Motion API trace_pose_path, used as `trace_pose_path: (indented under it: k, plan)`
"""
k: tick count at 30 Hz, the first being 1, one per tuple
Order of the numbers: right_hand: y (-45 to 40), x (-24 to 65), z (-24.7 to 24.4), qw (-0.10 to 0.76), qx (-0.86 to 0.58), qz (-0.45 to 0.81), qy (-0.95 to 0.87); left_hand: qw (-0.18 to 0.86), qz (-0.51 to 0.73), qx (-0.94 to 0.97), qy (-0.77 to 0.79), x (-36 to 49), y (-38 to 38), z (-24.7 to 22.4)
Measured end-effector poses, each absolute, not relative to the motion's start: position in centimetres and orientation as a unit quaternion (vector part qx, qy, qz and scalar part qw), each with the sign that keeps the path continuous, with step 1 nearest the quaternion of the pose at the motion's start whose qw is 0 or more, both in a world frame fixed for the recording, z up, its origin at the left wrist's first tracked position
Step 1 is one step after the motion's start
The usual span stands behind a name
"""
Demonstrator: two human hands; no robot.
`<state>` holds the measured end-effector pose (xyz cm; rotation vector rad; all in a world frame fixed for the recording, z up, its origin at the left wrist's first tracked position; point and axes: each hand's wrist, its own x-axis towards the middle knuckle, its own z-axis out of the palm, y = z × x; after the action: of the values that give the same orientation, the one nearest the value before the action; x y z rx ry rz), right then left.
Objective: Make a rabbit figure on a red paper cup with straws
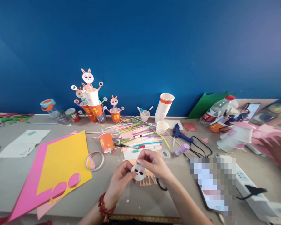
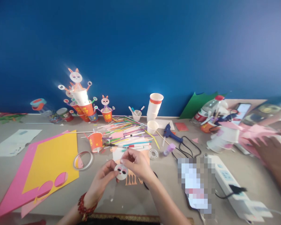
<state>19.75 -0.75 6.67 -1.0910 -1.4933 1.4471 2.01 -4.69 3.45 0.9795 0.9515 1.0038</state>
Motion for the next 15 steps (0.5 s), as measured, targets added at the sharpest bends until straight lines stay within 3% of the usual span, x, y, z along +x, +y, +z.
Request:
trace_pose_path:
  k: [15]
  plan:
    - [-1.13,19.55,7.36,0.377,-0.411,0.588,-0.586,0.664,0.452,0.429,0.413,2.06,-4.65,3.29]
